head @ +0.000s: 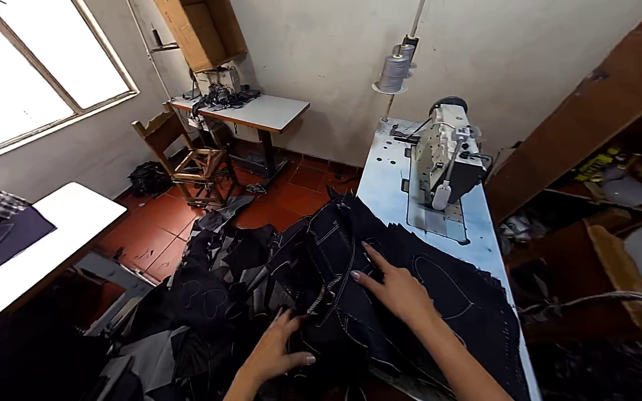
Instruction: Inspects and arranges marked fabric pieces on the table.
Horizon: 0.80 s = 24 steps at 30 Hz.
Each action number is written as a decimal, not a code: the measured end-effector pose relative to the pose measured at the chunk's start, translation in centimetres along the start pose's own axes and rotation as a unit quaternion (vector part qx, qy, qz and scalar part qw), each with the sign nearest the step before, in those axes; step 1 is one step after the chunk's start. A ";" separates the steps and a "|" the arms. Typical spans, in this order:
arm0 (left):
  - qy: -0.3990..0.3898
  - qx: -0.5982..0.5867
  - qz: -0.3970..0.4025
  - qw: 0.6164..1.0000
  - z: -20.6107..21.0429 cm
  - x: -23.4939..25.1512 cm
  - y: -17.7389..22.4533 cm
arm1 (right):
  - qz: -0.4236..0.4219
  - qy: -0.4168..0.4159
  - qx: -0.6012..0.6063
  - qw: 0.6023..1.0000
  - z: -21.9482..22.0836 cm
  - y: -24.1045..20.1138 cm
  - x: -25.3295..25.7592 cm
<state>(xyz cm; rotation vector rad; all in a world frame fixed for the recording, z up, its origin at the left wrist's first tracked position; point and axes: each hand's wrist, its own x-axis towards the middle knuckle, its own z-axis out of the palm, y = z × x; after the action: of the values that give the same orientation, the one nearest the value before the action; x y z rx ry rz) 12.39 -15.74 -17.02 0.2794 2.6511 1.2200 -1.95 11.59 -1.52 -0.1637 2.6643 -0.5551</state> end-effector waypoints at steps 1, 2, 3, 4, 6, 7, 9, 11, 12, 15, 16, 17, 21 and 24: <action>-0.001 -0.005 0.007 1.000 0.2 0.3 -0.3 | -0.001 0.006 -0.006 1.000 0.0 -0.3 -0.2; -0.025 -0.002 0.016 1.000 0.1 0.6 -0.1 | -0.003 0.016 -0.011 1.000 0.0 -0.5 -0.4; -0.067 -0.010 0.032 0.997 -0.2 0.7 0.3 | -0.004 0.024 -0.015 1.000 0.1 -0.9 -0.6; -0.111 -0.037 0.057 0.991 -0.5 0.9 0.6 | -0.001 0.032 -0.021 0.999 0.1 -1.4 -0.8; -0.161 -0.102 0.113 0.975 -1.5 0.8 1.5 | 0.014 0.055 -0.037 0.998 -0.3 -2.5 -1.5; -0.169 -0.113 0.126 0.971 -2.2 0.6 2.1 | 0.024 0.071 -0.040 0.996 -0.5 -2.9 -2.2; -0.169 -0.099 0.115 0.974 -3.5 -0.1 3.5 | 0.027 0.125 -0.037 0.991 -0.9 -3.4 -4.3; -0.150 -0.096 0.086 0.980 -4.7 -0.9 4.7 | 0.005 0.138 -0.058 0.989 -1.1 -3.7 -7.1; -0.137 -0.101 0.082 0.982 -5.1 -1.3 5.0 | -0.013 0.111 -0.081 0.990 -1.1 -3.8 -8.5; -0.114 -0.070 0.098 0.986 -6.0 -2.3 6.3 | -0.062 0.073 -0.177 0.980 0.9 -3.9 -11.6; -0.109 -0.055 0.112 0.986 -6.2 -2.6 6.9 | -0.100 0.121 -0.211 0.965 2.2 -3.5 -11.7; -0.111 -0.040 0.122 0.985 -6.5 -2.8 7.6 | -0.151 0.193 -0.241 0.939 3.5 -2.8 -11.5; -0.140 -0.019 0.135 0.981 -6.8 -3.1 9.5 | -0.324 0.336 -0.299 0.833 5.5 -1.7 -9.4; -0.151 -0.017 0.128 0.980 -6.3 -3.1 10.4 | -0.350 0.300 -0.315 0.829 5.3 -1.8 -8.9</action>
<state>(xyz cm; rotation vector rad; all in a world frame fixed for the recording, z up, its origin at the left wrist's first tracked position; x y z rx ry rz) 14.51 -14.48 -4.75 0.7556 2.3814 1.1829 8.45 9.82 -1.93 -1.4117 3.2572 0.1664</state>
